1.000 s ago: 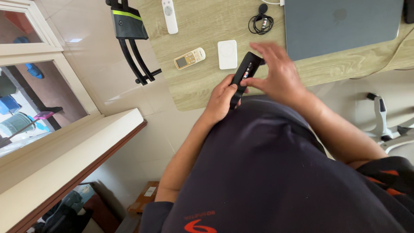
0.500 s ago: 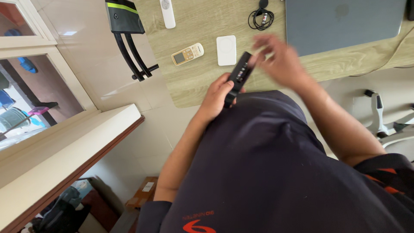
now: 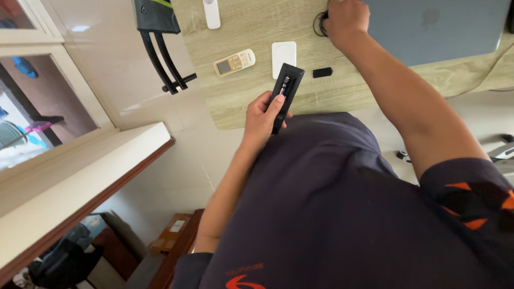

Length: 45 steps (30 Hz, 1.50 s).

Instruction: The person replaces batteries in three remote controls on a desk. They open each remote's battery compartment, insert batteries, and close the covers. The person also handles a power strip and several charging cables, plugging and unplugging them.

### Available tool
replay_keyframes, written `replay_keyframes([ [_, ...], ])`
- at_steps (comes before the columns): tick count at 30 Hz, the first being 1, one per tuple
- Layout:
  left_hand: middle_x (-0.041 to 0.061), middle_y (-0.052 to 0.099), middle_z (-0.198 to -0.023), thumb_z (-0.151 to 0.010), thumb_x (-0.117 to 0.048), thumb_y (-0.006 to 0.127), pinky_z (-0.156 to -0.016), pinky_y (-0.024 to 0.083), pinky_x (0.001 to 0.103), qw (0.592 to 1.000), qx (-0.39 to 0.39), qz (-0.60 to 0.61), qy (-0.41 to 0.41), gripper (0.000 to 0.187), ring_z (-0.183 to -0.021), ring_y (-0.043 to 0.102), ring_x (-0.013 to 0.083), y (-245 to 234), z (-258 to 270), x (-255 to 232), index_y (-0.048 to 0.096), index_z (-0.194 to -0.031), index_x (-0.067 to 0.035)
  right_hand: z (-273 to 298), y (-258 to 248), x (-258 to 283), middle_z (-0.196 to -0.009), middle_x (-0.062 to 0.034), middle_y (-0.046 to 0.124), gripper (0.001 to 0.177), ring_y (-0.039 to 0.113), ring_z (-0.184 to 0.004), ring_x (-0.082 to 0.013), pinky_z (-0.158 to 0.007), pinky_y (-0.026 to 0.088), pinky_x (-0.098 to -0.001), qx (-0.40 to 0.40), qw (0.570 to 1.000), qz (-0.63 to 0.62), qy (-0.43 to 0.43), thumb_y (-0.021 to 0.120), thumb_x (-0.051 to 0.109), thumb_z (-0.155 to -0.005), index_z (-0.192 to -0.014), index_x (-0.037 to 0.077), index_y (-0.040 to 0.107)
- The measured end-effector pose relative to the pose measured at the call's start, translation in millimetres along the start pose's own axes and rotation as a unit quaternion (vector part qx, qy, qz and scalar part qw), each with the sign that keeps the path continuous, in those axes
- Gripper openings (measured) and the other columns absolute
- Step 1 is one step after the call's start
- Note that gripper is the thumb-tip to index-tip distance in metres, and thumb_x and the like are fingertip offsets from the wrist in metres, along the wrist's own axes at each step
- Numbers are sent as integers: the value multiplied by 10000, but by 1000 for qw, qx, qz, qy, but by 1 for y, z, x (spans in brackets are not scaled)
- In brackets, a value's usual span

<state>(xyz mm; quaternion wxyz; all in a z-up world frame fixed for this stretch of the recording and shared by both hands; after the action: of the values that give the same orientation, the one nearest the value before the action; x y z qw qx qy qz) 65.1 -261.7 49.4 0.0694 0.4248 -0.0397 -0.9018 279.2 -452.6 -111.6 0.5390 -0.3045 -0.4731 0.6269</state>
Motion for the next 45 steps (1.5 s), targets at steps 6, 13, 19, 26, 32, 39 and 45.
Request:
replay_keyframes([
  [6, 111, 723, -787, -1045, -283, 587, -533, 498, 251, 999, 2, 33, 10, 257, -561, 619, 106, -5, 0, 9, 637, -1015, -33, -11, 5, -3, -916, -164, 730, 184, 722, -862, -330, -656, 576, -415, 3, 999, -10, 39, 749, 186, -848, -959, 40, 739],
  [13, 103, 718, -853, -1049, -304, 582, -571, 534, 260, 998, 21, 63, 14, 280, -610, 636, 113, 2, -8, 10, 634, -1117, -37, 60, -78, -28, -906, -89, 744, 125, 693, -770, -134, -665, 522, -273, -70, 889, -453, -8, 794, 101, -983, -1037, 14, 722],
  [19, 75, 742, -980, -1047, -295, 590, -670, 564, 251, 995, 76, 36, 47, 303, -718, 655, 101, 22, -13, -3, 603, -1198, -33, 172, -140, 14, -959, -72, 742, 136, 691, -802, -75, -698, 564, -239, -59, 785, -612, -68, 787, 62, -1019, -1062, -4, 676],
  [26, 42, 704, -879, -1019, -223, 664, -586, 507, 232, 995, 46, -45, 71, 248, -661, 600, 66, 34, -13, -9, 636, -1165, -25, 206, -189, 57, -942, -100, 743, 185, 686, -714, -171, -638, 548, -301, -169, 876, -427, -144, 863, 117, -951, -991, 11, 716],
  [32, 6, 707, -744, -936, -229, 748, -533, 510, 230, 991, -6, -122, 60, 196, -606, 622, 43, 21, -1, -13, 693, -968, -43, 217, -201, 70, -958, -78, 715, 149, 683, -881, -214, -712, 551, -331, -156, 880, -381, -238, 845, 111, -945, -1064, 80, 762],
  [39, 4, 609, -671, -898, -280, 797, -566, 430, 274, 958, 33, -256, 125, 259, -620, 504, 66, 15, 22, -24, 699, -909, -40, 191, -137, 69, -852, 24, 684, 394, 646, -759, -84, -661, 513, -274, 275, 763, -576, -100, 789, 164, -845, -1201, 107, 629],
  [45, 20, 578, -665, -890, -282, 779, -580, 428, 290, 953, 38, -271, 131, 259, -627, 496, 83, 11, 28, -20, 690, -918, -40, 200, -136, 77, -893, -12, 733, 273, 634, -792, -79, -716, 529, -269, 200, 825, -500, -173, 758, 151, -904, -1127, 10, 685],
])
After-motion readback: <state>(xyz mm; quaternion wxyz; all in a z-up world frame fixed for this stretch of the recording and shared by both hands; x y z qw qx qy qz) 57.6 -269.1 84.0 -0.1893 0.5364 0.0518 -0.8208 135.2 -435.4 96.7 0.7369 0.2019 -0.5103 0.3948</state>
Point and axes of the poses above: each hand's wrist, its own z-axis away from the middle knuckle, its own y-axis out of the palm, x = y × z, the point moved 8 cm from there along -z, towards the middle knuckle
